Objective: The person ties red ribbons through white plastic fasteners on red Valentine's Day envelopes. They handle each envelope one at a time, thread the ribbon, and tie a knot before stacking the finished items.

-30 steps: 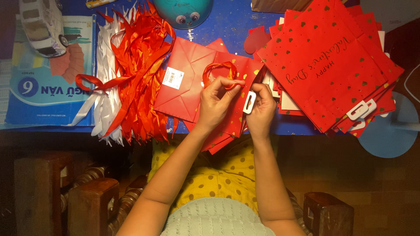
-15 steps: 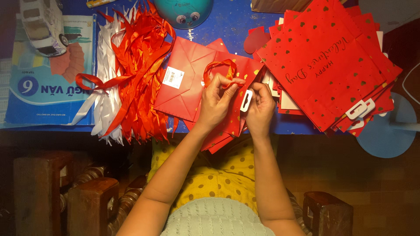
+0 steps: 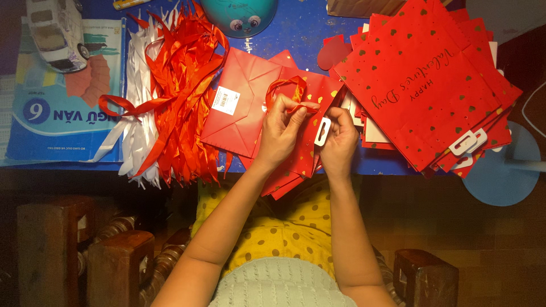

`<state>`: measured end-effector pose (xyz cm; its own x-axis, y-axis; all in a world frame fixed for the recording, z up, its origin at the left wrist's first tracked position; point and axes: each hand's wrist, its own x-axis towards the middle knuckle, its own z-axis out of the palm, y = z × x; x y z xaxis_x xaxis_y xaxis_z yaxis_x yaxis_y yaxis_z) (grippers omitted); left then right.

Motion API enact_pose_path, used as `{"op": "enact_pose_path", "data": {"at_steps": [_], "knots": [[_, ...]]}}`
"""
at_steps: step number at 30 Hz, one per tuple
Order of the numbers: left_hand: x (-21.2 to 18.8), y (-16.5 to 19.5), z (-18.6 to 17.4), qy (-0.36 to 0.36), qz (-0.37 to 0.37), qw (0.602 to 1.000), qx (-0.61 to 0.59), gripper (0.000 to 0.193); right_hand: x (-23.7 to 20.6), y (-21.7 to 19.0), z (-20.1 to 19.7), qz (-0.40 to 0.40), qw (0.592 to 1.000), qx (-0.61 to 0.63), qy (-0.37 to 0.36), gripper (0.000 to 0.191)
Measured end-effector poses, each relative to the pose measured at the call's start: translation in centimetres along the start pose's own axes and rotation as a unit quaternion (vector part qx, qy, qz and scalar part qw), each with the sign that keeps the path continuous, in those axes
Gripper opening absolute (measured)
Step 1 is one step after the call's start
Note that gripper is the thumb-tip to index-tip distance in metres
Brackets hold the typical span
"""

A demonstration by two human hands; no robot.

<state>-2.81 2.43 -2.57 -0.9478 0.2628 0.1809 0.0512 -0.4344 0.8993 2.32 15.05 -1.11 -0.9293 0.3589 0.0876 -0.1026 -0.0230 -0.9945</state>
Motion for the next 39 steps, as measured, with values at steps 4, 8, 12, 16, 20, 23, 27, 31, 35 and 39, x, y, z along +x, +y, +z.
{"op": "enact_pose_path", "data": {"at_steps": [4, 8, 12, 16, 20, 23, 27, 31, 35, 39], "knots": [[0.1, 0.0, 0.0, 0.005, -0.02, 0.999, -0.035, 0.01, -0.1, 0.4, -0.2, 0.007, 1.0, -0.021, 0.006, 0.014], [0.1, -0.2, -0.2, 0.019, -0.022, 0.998, -0.058, 0.012, -0.1, 0.7, -0.3, -0.046, 0.999, -0.026, -0.011, 0.018], [0.0, -0.7, -0.6, 0.047, -0.015, 0.997, -0.059, 0.014, 0.0, 1.0, -0.2, -0.036, 0.999, -0.019, 0.024, 0.011], [0.1, -0.8, -1.0, 0.061, -0.012, 0.994, -0.088, 0.012, -0.1, 1.1, -0.3, -0.055, 0.998, -0.025, 0.034, 0.018], [-0.1, 1.3, 0.1, 0.074, 0.026, 0.997, -0.022, 0.012, -0.2, 1.1, -0.5, -0.071, 0.995, -0.06, 0.038, 0.021], [-1.0, 5.7, 0.9, 0.073, 0.096, 0.976, 0.18, 0.011, 0.0, 1.1, -0.7, -0.067, 0.996, -0.041, 0.035, 0.021], [-4.0, 14.7, 0.5, 0.118, 0.245, 0.832, 0.483, 0.022, -0.2, 1.1, -0.6, -0.065, 0.997, -0.03, 0.022, 0.022], [-3.3, 21.3, 0.0, 0.181, 0.304, 0.831, 0.428, 0.021, -0.3, 1.0, -0.3, -0.083, 0.995, -0.044, 0.022, 0.021], [-3.1, 24.2, -0.7, 0.222, 0.302, 0.815, 0.442, 0.021, -0.2, 0.9, -0.4, -0.067, 0.996, -0.046, 0.029, 0.022], [-0.6, 22.5, -3.9, 0.198, 0.21, 0.791, 0.54, 0.019, -0.3, 0.9, -0.8, -0.068, 0.996, -0.052, 0.03, 0.022]]}}
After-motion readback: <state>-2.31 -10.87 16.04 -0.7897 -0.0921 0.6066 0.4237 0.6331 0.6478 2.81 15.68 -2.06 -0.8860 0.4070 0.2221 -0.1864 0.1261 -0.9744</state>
